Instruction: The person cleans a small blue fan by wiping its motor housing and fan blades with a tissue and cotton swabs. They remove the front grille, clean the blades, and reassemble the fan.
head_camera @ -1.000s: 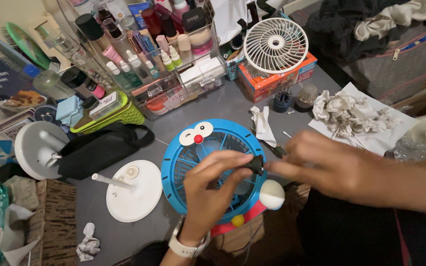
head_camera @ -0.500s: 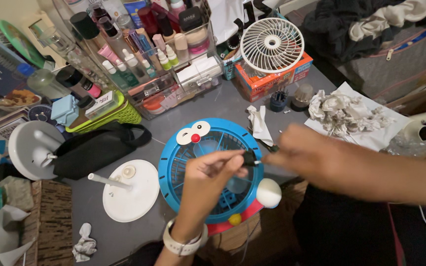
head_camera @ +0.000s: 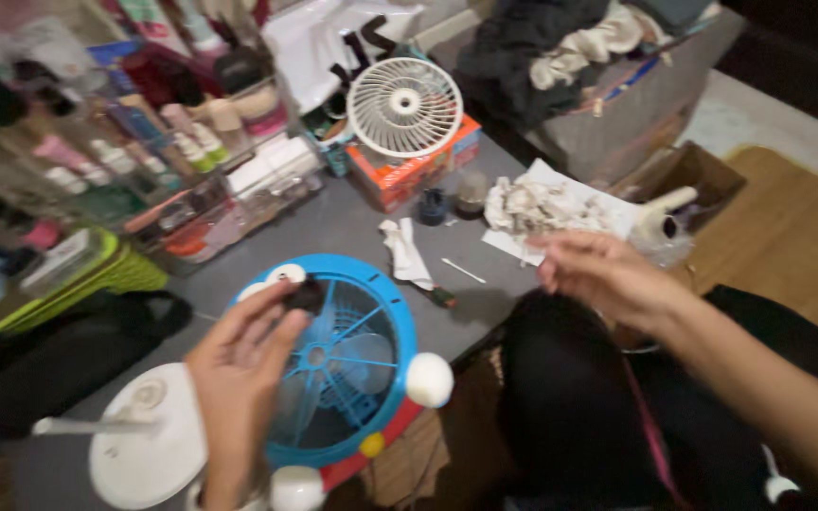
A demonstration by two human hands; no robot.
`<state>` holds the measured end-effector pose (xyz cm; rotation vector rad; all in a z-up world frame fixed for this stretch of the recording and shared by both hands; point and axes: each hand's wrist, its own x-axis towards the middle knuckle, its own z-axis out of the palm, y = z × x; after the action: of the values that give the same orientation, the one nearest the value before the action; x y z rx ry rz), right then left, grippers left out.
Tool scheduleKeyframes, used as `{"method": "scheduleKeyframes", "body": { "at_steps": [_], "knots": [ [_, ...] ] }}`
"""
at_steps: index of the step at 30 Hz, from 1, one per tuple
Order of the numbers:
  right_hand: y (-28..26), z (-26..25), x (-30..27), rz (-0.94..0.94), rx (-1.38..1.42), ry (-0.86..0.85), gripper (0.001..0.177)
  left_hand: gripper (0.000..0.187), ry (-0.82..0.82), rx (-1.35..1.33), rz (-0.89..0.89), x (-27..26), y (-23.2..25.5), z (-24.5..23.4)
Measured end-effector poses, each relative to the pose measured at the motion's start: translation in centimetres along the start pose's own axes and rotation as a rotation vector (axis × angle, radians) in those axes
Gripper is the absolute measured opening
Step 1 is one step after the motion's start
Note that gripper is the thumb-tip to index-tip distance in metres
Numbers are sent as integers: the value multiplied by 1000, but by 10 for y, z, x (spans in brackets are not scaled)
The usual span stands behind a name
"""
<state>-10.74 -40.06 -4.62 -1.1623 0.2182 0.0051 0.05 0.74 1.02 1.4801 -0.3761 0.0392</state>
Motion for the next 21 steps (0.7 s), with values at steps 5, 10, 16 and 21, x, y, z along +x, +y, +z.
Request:
{"method": "scheduleKeyframes", "body": {
  "at_steps": [5,10,16,21],
  "knots": [
    [-12,-107,-13,-293,-796,503,31,35,-17,-22,-117,-8,2,-3],
    [44,-163,14,-438,-1131,449,20,30,-55,-297,-269,-9,-28,4],
    [85,-135,48,-629,-1314,484,17,30,-151,-473,-313,-40,-17,20],
    [95,-128,67,-881,-1521,486,18,32,-159,-554,-275,-61,-8,26]
  ]
}}
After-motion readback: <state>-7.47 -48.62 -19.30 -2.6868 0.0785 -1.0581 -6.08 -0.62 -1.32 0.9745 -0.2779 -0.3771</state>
